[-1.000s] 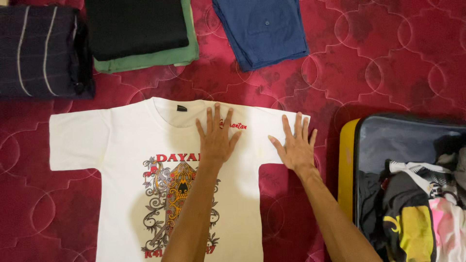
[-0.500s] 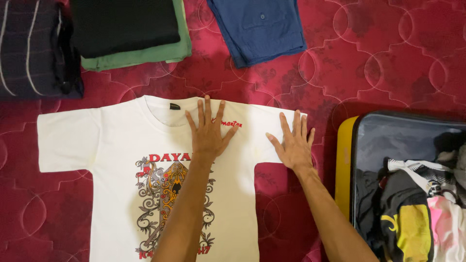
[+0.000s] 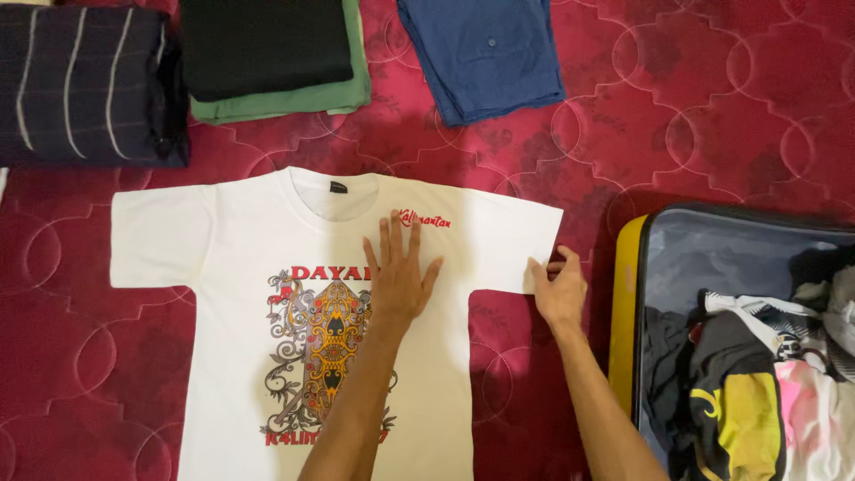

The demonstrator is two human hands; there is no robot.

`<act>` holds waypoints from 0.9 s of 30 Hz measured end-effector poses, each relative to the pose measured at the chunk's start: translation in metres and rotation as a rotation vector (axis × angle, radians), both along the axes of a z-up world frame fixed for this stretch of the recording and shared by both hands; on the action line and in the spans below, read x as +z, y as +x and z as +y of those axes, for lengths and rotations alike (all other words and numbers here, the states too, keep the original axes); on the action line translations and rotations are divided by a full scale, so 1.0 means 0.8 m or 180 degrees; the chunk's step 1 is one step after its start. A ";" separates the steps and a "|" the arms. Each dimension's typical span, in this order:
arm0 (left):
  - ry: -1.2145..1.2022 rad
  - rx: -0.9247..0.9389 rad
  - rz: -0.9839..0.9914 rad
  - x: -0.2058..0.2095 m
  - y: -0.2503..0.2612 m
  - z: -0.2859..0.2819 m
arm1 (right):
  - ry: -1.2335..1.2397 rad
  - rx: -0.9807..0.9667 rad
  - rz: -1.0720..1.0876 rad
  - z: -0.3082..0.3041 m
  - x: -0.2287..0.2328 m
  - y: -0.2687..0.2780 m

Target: The person folds shirts by hand on a bed and places them into a suitcase.

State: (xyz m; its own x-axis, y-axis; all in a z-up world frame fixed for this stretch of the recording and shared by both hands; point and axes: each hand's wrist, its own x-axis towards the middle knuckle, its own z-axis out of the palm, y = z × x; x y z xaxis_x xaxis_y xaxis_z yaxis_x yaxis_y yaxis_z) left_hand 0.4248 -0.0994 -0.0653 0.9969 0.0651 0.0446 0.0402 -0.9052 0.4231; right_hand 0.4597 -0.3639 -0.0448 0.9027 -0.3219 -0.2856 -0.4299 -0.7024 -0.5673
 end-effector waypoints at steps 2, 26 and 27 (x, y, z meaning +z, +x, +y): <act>0.0050 -0.0002 -0.0010 0.005 -0.009 -0.006 | 0.0117 -0.0234 0.0164 0.000 0.002 0.000; -0.2517 0.1026 0.0976 -0.012 0.057 -0.007 | 0.2488 0.0776 -0.0741 0.090 0.061 -0.091; -0.2811 0.1030 0.0930 -0.014 0.054 -0.008 | 0.2262 0.0496 -0.0434 0.080 0.052 -0.105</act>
State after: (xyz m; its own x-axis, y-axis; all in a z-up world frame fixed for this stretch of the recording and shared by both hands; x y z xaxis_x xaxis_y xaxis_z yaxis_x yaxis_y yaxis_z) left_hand 0.4676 -0.1058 -0.0764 0.8892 0.2281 -0.3966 0.4409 -0.1954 0.8760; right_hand 0.3757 -0.2999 -0.0034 0.9652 0.0337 -0.2594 -0.2484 -0.1931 -0.9492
